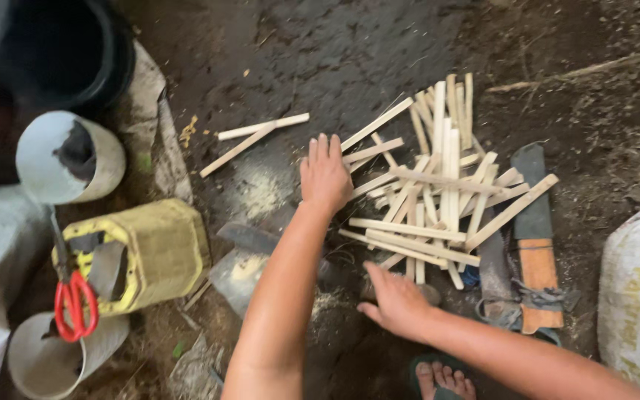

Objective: The person uses a knife to shave and shape thin wooden sticks on a metal block. They repeatedly pick up sticks, hold them against the block, and scrape the knife along the wood to remove shavings, then place the finished pieces into a pile.

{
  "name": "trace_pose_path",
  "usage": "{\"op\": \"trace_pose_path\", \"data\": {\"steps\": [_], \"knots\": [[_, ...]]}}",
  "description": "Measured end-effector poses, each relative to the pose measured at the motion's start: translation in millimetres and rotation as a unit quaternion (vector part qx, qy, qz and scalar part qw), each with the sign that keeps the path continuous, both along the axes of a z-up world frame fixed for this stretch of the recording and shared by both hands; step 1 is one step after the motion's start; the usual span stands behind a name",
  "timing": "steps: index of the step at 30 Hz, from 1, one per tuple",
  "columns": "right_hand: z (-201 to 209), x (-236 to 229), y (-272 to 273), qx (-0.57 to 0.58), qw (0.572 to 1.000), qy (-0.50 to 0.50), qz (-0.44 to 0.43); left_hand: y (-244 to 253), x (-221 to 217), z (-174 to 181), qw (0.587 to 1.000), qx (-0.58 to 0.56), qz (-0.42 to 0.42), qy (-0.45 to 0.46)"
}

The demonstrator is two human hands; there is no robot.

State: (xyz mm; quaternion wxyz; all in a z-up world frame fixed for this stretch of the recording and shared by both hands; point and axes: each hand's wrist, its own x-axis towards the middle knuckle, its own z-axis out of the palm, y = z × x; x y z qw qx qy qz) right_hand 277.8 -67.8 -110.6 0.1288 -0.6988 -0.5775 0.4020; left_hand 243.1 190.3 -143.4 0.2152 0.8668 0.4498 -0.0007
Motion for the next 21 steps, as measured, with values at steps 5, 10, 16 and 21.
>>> {"op": "trace_pose_path", "data": {"steps": [5,10,16,21], "knots": [[6,5,-2,-0.078,0.996,0.032,0.014,9,21,-8,0.999,-0.008,-0.003,0.039],[1,12,0,-0.061,0.997,0.04,0.032,-44,30,-23,0.998,0.008,0.017,0.055],[-6,7,-1,-0.044,0.998,0.044,0.032,-87,38,-4,0.998,-0.036,0.029,-0.036],[-13,3,-3,0.002,0.999,0.019,0.032,-85,40,23,0.99,-0.088,0.079,-0.074]]}}
